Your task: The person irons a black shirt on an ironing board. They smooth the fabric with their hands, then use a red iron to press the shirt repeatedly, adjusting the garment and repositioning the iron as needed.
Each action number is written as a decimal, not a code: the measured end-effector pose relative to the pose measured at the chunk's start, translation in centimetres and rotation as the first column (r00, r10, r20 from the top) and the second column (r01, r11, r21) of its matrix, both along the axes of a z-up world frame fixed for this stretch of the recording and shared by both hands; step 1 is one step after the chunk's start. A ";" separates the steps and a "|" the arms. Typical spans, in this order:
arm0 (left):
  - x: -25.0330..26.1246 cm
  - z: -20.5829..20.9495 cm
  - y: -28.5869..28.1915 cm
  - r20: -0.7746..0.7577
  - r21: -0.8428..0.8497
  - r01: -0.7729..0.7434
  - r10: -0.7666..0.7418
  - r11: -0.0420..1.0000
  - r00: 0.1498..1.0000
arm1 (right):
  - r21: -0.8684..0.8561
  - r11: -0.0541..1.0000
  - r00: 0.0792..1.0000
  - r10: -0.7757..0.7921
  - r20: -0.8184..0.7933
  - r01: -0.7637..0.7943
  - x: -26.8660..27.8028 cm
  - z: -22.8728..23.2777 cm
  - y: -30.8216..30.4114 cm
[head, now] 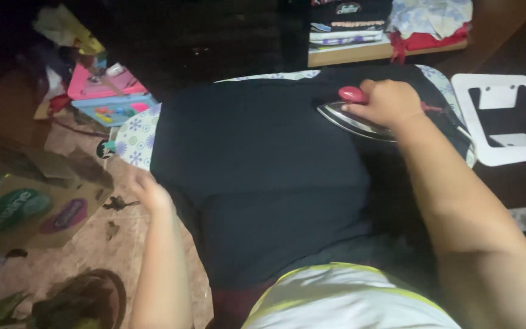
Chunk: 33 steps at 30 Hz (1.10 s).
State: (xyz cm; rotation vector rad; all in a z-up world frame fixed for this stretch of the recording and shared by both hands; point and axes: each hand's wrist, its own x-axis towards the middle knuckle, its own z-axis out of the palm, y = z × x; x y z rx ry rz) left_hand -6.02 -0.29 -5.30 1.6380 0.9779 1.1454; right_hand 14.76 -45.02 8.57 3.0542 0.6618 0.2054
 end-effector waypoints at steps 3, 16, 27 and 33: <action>-4.7 4.1 -5.3 -0.182 -0.567 -0.009 -0.115 0.823 0.976 | 0.016 0.998 0.998 0.066 -0.019 -0.066 -2.5 1.1 0.3; -14.7 1.3 -12.3 -0.688 -0.221 0.428 -0.451 0.876 0.568 | -0.093 0.907 0.902 0.420 0.098 -0.412 -5.8 -2.7 4.7; -13.1 2.8 -14.6 -0.608 -0.174 0.420 -0.433 0.891 0.666 | -0.090 0.882 0.884 0.467 0.027 -0.463 -5.2 -0.7 10.4; -13.1 3.6 -14.8 -0.615 -0.220 0.404 -0.448 0.888 0.649 | -0.098 0.885 0.890 0.455 -0.030 -0.456 -4.9 0.1 12.9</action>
